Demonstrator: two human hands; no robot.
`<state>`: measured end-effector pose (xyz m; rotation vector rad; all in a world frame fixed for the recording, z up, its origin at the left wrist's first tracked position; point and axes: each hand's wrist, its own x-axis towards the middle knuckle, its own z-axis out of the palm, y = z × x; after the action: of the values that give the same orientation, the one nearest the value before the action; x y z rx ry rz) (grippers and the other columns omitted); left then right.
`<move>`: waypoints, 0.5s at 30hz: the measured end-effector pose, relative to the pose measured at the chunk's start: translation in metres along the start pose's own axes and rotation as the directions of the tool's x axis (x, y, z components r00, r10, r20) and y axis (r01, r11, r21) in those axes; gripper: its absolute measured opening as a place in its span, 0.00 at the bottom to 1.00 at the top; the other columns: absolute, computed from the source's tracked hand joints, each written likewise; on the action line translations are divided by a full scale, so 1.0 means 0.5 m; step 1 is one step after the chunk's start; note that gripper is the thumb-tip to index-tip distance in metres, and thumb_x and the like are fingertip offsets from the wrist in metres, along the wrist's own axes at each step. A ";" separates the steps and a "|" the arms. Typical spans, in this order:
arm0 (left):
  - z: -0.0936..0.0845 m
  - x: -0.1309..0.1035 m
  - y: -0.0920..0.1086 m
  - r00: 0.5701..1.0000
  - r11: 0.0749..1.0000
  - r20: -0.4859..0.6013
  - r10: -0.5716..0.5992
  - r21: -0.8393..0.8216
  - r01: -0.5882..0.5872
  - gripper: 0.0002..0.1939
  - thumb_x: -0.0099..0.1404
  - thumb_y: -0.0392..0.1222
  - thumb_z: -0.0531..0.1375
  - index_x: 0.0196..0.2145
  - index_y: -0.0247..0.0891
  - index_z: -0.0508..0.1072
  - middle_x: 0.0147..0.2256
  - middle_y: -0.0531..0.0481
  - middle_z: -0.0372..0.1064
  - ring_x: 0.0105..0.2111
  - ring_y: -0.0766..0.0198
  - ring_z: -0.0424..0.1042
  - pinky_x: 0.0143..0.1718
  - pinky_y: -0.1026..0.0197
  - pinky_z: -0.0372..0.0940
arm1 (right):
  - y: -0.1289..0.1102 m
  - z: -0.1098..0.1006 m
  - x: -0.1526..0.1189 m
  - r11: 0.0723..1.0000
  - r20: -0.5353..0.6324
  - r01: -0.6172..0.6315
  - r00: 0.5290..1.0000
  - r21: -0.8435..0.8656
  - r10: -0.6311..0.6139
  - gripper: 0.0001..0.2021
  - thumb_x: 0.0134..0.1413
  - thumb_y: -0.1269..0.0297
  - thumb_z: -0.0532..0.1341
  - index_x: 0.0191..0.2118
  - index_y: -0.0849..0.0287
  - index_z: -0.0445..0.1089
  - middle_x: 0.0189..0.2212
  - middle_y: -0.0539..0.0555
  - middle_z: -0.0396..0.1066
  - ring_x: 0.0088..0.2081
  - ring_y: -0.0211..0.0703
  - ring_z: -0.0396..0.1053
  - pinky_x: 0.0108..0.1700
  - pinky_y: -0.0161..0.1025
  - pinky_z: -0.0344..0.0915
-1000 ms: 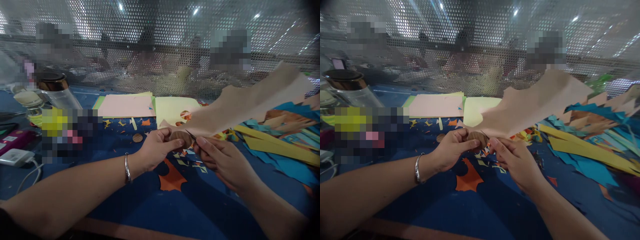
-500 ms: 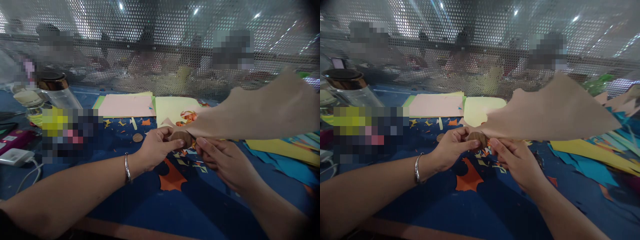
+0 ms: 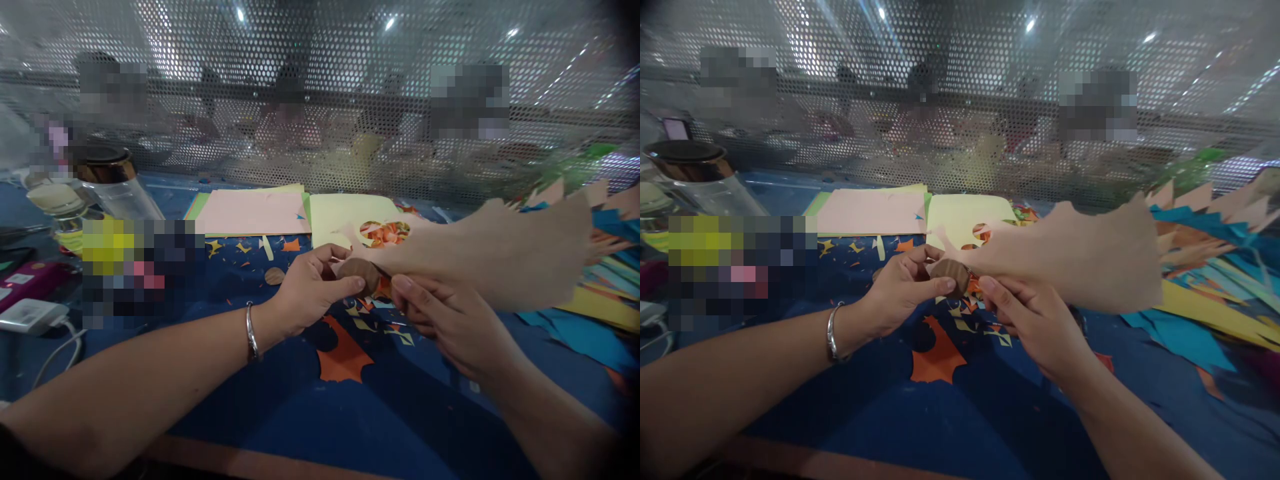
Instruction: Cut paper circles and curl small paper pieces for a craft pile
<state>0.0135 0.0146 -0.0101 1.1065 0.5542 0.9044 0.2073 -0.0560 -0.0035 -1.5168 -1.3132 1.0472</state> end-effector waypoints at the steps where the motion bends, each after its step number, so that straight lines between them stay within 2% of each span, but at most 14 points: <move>1: -0.002 0.001 0.000 1.000 1.000 0.006 0.010 0.009 -0.010 0.22 0.49 0.43 0.75 0.39 0.37 0.72 0.30 0.53 0.75 0.29 0.68 0.73 0.39 0.60 0.66 | 0.000 -0.001 0.000 1.000 0.003 0.001 1.000 0.000 -0.001 0.30 0.52 0.31 0.62 0.23 0.57 0.66 0.16 0.42 0.41 0.19 0.31 0.38 0.19 0.32 0.39; 7: -0.005 0.001 -0.003 0.998 1.000 0.050 0.024 0.007 -0.025 0.23 0.51 0.44 0.75 0.40 0.38 0.70 0.32 0.52 0.75 0.29 0.69 0.73 0.38 0.61 0.66 | -0.002 -0.004 0.000 1.000 0.009 0.023 1.000 -0.011 -0.023 0.30 0.53 0.32 0.62 0.23 0.57 0.66 0.16 0.42 0.42 0.19 0.31 0.38 0.19 0.33 0.38; 12: -0.005 -0.002 0.003 0.997 0.999 0.065 0.030 0.023 -0.031 0.29 0.52 0.45 0.75 0.46 0.41 0.66 0.28 0.55 0.73 0.28 0.67 0.73 0.32 0.63 0.62 | 0.001 -0.006 0.000 0.999 -0.002 0.037 0.999 -0.023 -0.037 0.29 0.56 0.34 0.62 0.23 0.58 0.66 0.17 0.43 0.43 0.20 0.31 0.39 0.20 0.33 0.39; 15: -0.003 -0.002 0.006 0.996 0.999 0.074 0.041 -0.011 -0.040 0.32 0.51 0.43 0.75 0.47 0.41 0.64 0.29 0.54 0.74 0.28 0.68 0.73 0.33 0.64 0.63 | 0.006 -0.009 0.001 0.999 -0.002 0.031 1.000 -0.008 -0.031 0.28 0.56 0.34 0.62 0.24 0.57 0.66 0.17 0.43 0.44 0.19 0.31 0.40 0.20 0.33 0.39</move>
<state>0.0109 0.0150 -0.0079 1.1418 0.4678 0.8968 0.2125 -0.0562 -0.0050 -1.4988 -1.3367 1.0212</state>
